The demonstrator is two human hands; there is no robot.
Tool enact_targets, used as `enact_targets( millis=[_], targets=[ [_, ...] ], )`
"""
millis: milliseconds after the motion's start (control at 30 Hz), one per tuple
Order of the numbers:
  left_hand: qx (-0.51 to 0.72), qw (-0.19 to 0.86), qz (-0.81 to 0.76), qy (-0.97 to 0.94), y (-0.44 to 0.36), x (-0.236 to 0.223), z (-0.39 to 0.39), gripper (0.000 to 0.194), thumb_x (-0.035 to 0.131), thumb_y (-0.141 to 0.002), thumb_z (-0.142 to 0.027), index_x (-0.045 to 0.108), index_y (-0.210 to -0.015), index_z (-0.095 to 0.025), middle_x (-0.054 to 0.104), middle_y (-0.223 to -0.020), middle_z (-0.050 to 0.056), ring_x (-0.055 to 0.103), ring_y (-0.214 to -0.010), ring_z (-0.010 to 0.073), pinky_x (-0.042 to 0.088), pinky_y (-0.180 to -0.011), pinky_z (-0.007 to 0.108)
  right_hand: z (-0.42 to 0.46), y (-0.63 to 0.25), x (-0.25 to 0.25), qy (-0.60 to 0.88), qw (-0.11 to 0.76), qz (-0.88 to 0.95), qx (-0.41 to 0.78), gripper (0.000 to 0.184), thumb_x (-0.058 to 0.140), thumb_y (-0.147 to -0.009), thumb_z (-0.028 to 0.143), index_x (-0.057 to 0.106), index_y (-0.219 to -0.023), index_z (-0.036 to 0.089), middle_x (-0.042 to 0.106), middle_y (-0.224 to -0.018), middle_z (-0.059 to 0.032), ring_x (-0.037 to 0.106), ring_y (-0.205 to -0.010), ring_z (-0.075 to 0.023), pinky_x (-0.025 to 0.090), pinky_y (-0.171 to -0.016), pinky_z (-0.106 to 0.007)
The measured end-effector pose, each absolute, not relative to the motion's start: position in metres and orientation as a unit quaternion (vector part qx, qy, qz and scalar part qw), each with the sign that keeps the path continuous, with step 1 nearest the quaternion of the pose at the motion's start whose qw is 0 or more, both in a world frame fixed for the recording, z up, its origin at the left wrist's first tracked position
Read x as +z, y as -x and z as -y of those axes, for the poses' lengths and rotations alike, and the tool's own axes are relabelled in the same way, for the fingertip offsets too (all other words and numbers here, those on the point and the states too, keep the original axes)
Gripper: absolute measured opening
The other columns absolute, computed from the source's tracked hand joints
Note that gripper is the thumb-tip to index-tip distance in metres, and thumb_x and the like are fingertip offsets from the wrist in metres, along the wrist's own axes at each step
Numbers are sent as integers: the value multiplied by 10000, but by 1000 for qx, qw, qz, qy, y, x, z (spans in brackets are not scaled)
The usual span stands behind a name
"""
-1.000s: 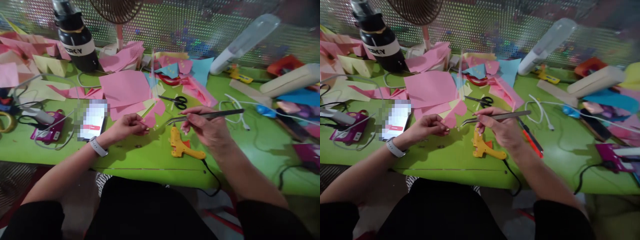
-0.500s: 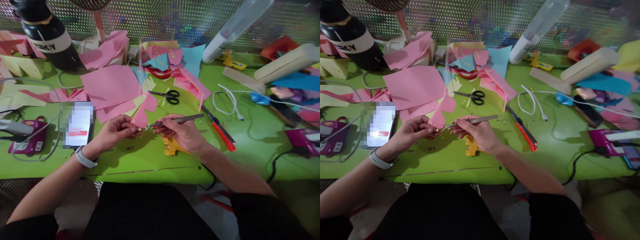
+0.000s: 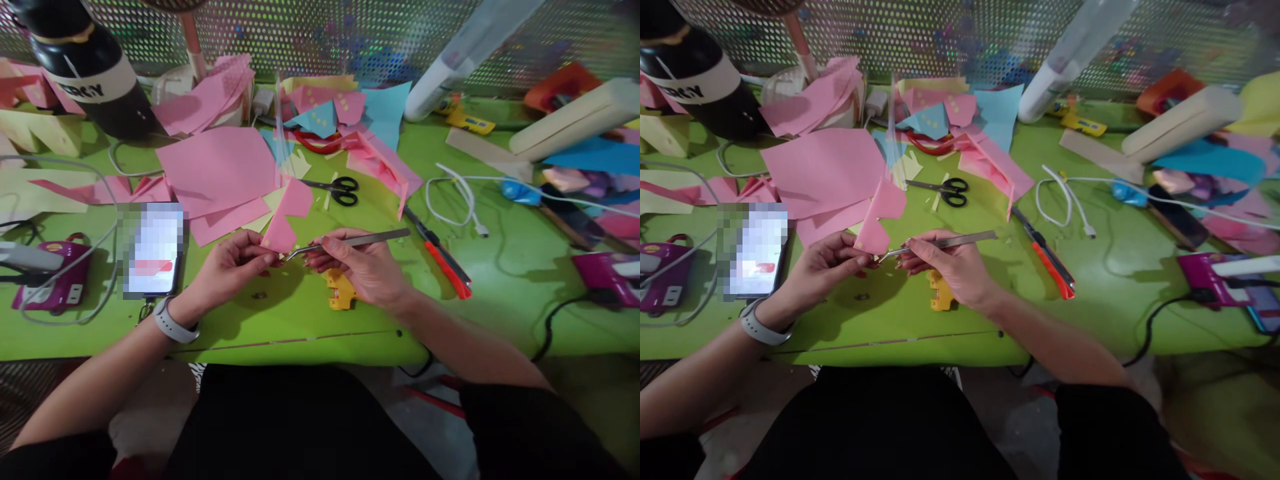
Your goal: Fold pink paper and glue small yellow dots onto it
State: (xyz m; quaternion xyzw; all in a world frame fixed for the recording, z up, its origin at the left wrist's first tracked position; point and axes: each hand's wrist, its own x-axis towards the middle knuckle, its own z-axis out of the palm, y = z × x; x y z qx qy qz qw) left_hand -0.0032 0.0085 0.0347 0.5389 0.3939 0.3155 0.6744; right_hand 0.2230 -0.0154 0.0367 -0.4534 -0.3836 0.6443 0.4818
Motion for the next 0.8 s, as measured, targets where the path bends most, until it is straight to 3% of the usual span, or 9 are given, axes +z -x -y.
enact_targets(
  millis=[800],
  targets=[
    [292,691,-396,-530,1,32,-6,273,739,-818,-303,581,-972,-143,769,-861,60,737,-821,161,590,-731,251,19,-220,31,455,488,409,623,201,804,-765,361,696,-823,201,762,-743,-5,734,-630,-142,622,-585,-251]
  ],
)
